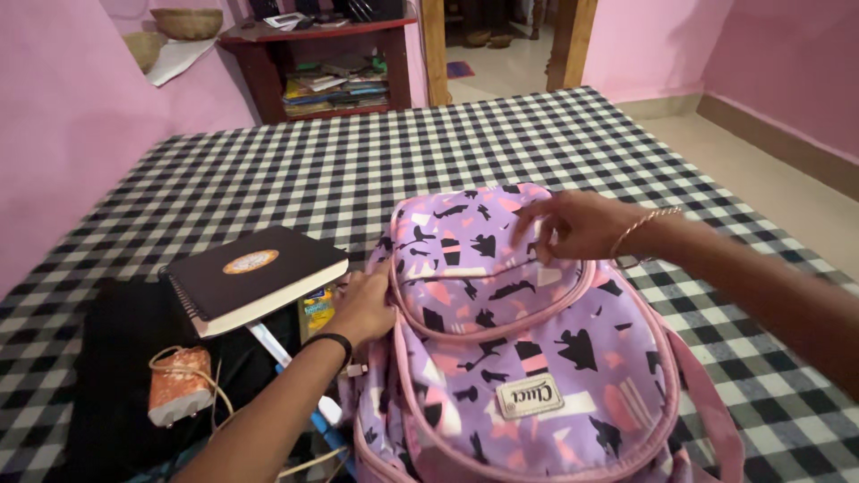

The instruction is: The person unpacks a pink patterned backpack placed on a checkered bedspread. They remove a black pouch, a notebook, a yellow bottle, a small pink pouch, and other small items, placing them on the bed.

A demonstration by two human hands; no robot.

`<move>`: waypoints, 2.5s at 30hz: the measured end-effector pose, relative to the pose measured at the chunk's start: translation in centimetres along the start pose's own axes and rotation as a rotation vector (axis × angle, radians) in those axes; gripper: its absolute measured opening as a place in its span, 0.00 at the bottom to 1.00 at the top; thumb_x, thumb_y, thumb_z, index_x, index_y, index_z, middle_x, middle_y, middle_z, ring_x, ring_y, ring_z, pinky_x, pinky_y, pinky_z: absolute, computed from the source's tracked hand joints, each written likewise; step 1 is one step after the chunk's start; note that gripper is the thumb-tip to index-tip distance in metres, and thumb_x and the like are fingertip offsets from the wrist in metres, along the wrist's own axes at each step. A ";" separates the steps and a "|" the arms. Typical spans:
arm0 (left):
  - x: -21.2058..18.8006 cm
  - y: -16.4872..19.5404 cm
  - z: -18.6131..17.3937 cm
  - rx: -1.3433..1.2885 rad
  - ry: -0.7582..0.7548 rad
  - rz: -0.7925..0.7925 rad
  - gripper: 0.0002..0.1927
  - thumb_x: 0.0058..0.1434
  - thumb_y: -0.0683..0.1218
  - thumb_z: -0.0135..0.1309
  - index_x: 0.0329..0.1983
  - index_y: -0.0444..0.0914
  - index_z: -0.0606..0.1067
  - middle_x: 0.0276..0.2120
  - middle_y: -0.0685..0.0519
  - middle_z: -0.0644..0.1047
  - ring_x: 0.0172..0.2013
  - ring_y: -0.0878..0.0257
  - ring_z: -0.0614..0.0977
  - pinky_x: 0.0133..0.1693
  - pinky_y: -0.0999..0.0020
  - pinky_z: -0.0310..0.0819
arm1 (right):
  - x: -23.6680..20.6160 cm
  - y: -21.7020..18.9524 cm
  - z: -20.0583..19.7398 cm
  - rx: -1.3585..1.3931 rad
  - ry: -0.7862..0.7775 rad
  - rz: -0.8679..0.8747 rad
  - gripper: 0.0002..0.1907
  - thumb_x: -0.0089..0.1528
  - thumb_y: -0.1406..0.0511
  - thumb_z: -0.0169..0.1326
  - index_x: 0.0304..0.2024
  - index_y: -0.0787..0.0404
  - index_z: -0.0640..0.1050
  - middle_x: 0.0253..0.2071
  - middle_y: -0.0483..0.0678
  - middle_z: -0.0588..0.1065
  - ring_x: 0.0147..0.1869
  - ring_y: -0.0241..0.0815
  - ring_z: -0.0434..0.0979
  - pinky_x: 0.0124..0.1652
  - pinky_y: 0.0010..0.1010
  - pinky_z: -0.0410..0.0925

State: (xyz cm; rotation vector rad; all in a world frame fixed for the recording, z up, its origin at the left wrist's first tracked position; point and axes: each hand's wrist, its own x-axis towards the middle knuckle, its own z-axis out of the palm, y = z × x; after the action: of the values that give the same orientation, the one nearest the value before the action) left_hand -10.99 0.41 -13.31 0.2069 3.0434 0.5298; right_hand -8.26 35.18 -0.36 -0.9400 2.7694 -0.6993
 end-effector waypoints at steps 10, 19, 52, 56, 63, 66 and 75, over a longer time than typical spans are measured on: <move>2.6 -2.1 1.7 -0.125 0.119 0.382 0.53 0.40 0.44 0.67 0.71 0.39 0.56 0.62 0.34 0.70 0.58 0.32 0.68 0.62 0.47 0.56 | 5.7 -7.2 7.5 -0.399 -0.144 0.230 0.53 0.47 0.47 0.70 0.72 0.35 0.61 0.41 0.53 0.80 0.48 0.55 0.80 0.49 0.46 0.72; 3.3 -0.4 0.9 -0.437 -0.130 0.023 0.33 0.49 0.44 0.55 0.62 0.38 0.69 0.46 0.40 0.81 0.45 0.48 0.83 0.45 0.59 0.77 | 7.7 -7.9 9.1 -0.705 -0.075 0.176 0.59 0.40 0.44 0.71 0.70 0.49 0.63 0.33 0.51 0.80 0.39 0.54 0.82 0.39 0.43 0.74; 4.8 -1.9 2.5 -0.632 -0.062 -0.164 0.13 0.53 0.46 0.59 0.39 0.34 0.83 0.35 0.43 0.84 0.36 0.50 0.85 0.39 0.55 0.79 | 6.9 -7.2 7.8 -0.472 -0.056 0.255 0.50 0.40 0.38 0.66 0.64 0.38 0.70 0.31 0.51 0.82 0.41 0.54 0.83 0.43 0.44 0.74; 4.3 -2.0 2.0 -0.391 0.008 -0.189 0.17 0.59 0.54 0.56 0.36 0.34 0.82 0.33 0.41 0.83 0.36 0.49 0.86 0.42 0.55 0.79 | 6.8 -7.1 7.8 -0.477 -0.023 0.208 0.50 0.38 0.38 0.67 0.62 0.38 0.72 0.36 0.47 0.80 0.42 0.54 0.83 0.42 0.44 0.74; 2.0 -1.1 1.9 0.134 0.101 0.195 0.16 0.68 0.51 0.44 0.39 0.39 0.80 0.39 0.38 0.80 0.43 0.39 0.82 0.44 0.44 0.76 | 6.7 -7.4 8.0 -0.490 -0.081 0.262 0.50 0.41 0.38 0.65 0.64 0.39 0.70 0.30 0.50 0.80 0.40 0.53 0.83 0.42 0.43 0.75; 0.7 -0.7 2.1 0.445 0.110 0.266 0.13 0.62 0.45 0.46 0.36 0.41 0.82 0.39 0.43 0.83 0.44 0.46 0.85 0.45 0.49 0.79 | 6.6 -7.7 8.1 -0.509 -0.090 0.270 0.50 0.42 0.38 0.65 0.65 0.39 0.70 0.30 0.50 0.81 0.40 0.52 0.83 0.42 0.42 0.75; -2.1 -0.4 -0.5 0.560 0.015 0.311 0.10 0.60 0.48 0.54 0.37 0.41 0.83 0.40 0.44 0.82 0.45 0.47 0.83 0.44 0.50 0.79 | 5.5 -8.1 8.9 -0.516 -0.164 0.327 0.53 0.42 0.38 0.65 0.70 0.31 0.64 0.39 0.50 0.82 0.49 0.53 0.82 0.50 0.43 0.73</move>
State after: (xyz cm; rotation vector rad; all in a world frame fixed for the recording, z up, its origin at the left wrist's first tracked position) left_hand -9.03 -0.40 -12.94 0.7010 3.1065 -0.3332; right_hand -5.85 22.78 -4.28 -0.5467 2.8941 0.1446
